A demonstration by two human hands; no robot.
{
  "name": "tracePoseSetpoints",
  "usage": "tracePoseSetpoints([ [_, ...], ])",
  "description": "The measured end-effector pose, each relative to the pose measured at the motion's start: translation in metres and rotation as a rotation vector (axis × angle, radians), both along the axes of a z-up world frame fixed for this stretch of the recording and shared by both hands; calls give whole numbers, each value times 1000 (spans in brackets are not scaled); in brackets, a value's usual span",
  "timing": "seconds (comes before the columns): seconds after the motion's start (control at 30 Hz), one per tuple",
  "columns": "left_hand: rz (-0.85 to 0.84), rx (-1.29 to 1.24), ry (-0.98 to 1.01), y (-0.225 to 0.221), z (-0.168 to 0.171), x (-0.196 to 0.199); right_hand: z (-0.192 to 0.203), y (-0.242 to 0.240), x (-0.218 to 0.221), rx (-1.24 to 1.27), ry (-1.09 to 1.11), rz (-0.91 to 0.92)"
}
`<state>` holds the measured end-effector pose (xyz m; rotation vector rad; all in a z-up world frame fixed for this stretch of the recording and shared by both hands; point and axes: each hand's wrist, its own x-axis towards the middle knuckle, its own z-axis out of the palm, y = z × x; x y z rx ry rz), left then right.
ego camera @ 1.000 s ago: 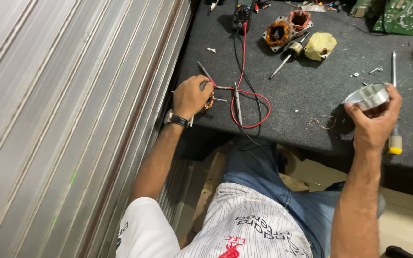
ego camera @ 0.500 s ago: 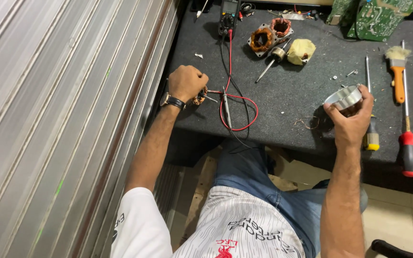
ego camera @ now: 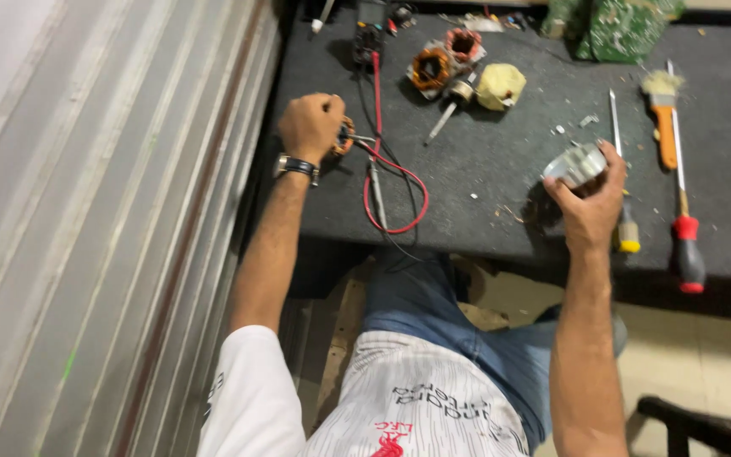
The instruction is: Disassembling and inspecting a small electric motor on a workbench using hand tools
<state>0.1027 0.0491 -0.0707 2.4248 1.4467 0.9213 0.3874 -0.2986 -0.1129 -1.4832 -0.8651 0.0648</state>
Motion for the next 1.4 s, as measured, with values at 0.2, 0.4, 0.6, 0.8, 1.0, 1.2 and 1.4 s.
tracePoseSetpoints([
  [0.2,-206,35,-249,-4,-8,-26,-1,0,1,75,64,9],
  [0.4,-137,-105,-501,-60,12,-38,-2,-3,8,247,141,124],
  [0.6,-289,431,-660,-110,46,-27,31,5,-16,374,579,581],
  [0.8,-850,-265,-673,-142,17,68,51,56,-16,250,689,872],
  [1.0,-872,-902,-774,-105,-45,143,13,107,18,92,690,700],
  [1.2,-922,-990,-886,-105,-48,139,31,113,-4,137,845,617],
  [1.4,-853,-817,-758,-110,-49,142,-10,118,16,119,694,636],
])
